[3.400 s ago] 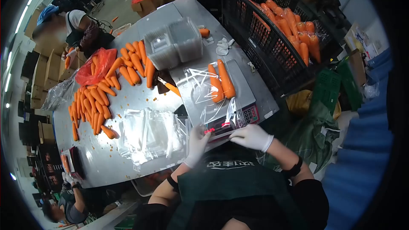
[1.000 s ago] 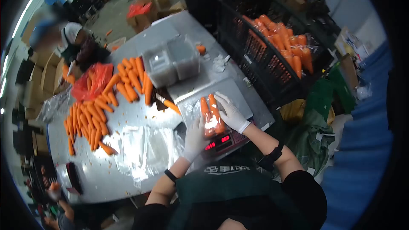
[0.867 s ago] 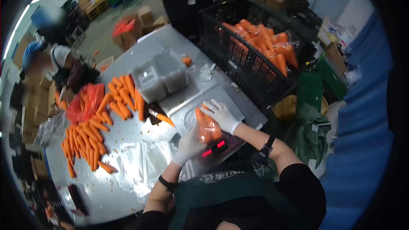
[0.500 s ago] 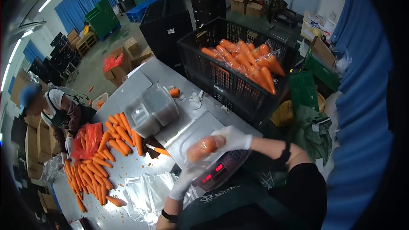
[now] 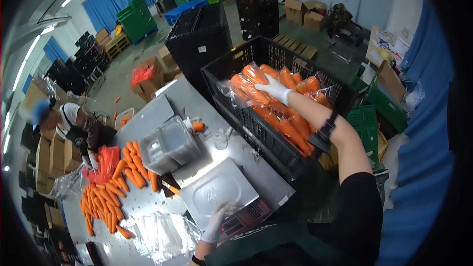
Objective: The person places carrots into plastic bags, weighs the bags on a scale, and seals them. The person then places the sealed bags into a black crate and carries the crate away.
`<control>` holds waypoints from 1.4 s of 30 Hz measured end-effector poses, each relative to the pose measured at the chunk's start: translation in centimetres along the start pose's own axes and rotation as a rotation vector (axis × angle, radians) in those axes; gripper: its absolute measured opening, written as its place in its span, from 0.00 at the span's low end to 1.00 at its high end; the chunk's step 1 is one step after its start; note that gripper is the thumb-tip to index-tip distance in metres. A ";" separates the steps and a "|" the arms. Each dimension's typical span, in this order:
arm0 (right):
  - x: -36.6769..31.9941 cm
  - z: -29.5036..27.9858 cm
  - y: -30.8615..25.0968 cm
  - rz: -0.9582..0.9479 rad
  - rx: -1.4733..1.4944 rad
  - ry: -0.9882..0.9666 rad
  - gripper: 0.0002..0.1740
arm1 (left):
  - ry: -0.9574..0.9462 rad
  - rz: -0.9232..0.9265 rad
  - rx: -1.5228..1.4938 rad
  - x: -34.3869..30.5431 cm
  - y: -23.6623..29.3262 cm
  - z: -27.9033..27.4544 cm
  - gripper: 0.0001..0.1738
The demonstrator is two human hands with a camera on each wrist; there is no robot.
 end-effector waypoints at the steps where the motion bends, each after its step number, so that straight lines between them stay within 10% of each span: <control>1: 1.8 1.8 1.7 0.040 -0.104 0.065 0.42 | 0.058 -0.023 0.016 -0.4 -0.2 -0.2 0.22; 5: 4.3 3.9 2.8 -0.423 -0.699 -0.211 0.33 | 0.054 0.052 0.118 -1.7 -1.1 -0.3 0.22; 7: 1.7 3.1 0.0 -0.438 -0.707 -0.447 0.26 | 0.100 0.065 0.144 -1.8 -1.9 -1.4 0.24; 14: -15.7 2.7 -19.8 -0.661 -0.239 -0.267 0.15 | -0.026 0.279 0.394 0.7 -5.3 -6.0 0.18; 16: -20.1 7.5 -21.9 -0.732 -0.235 -0.439 0.16 | -0.009 -0.053 -0.212 2.4 -6.0 -7.4 0.20; 19: -24.2 17.9 -21.6 -0.949 -0.446 -0.720 0.23 | -0.121 -0.040 0.077 -0.8 -0.1 -6.1 0.19; 23: -25.8 30.8 -11.3 -0.718 -0.771 -0.602 0.33 | -0.268 0.173 0.035 -5.3 1.0 -13.2 0.16; 27: -26.1 34.2 -7.7 -0.390 -1.012 -0.363 0.43 | 0.508 0.227 0.785 -15.9 4.4 -23.4 0.16; 30: -25.3 36.4 -12.3 -0.438 -0.882 -0.448 0.32 | 0.545 0.435 1.376 -15.7 -1.5 -33.5 0.19; 33: -27.2 42.1 -21.0 -0.373 -0.385 -0.524 0.17 | 0.487 0.377 1.224 -13.8 -0.8 -34.7 0.20; 37: -35.7 52.9 -20.3 -0.958 -0.482 -0.764 0.25 | 0.302 0.186 0.169 -8.2 7.2 -39.2 0.20; 38: -38.0 54.9 -16.9 -0.958 -0.603 -0.873 0.25 | 0.386 0.663 0.543 -6.9 10.5 -41.0 0.23; 39: -39.5 55.4 -15.4 -1.030 -0.626 -0.837 0.27 | 0.502 0.462 0.036 -4.6 13.3 -44.2 0.21; 42: -40.0 54.4 -17.0 -0.896 -0.480 -0.882 0.24 | 0.846 0.843 0.433 -1.6 22.2 -48.0 0.24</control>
Point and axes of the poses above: each hand's wrist, its own x-axis towards the middle knuckle, its own z-axis out of the palm, y = z × x, the point moved 3 cm from there along x, towards the middle knuckle, and after that the axes turned 15 degrees about -x, right-handed, at the moved point
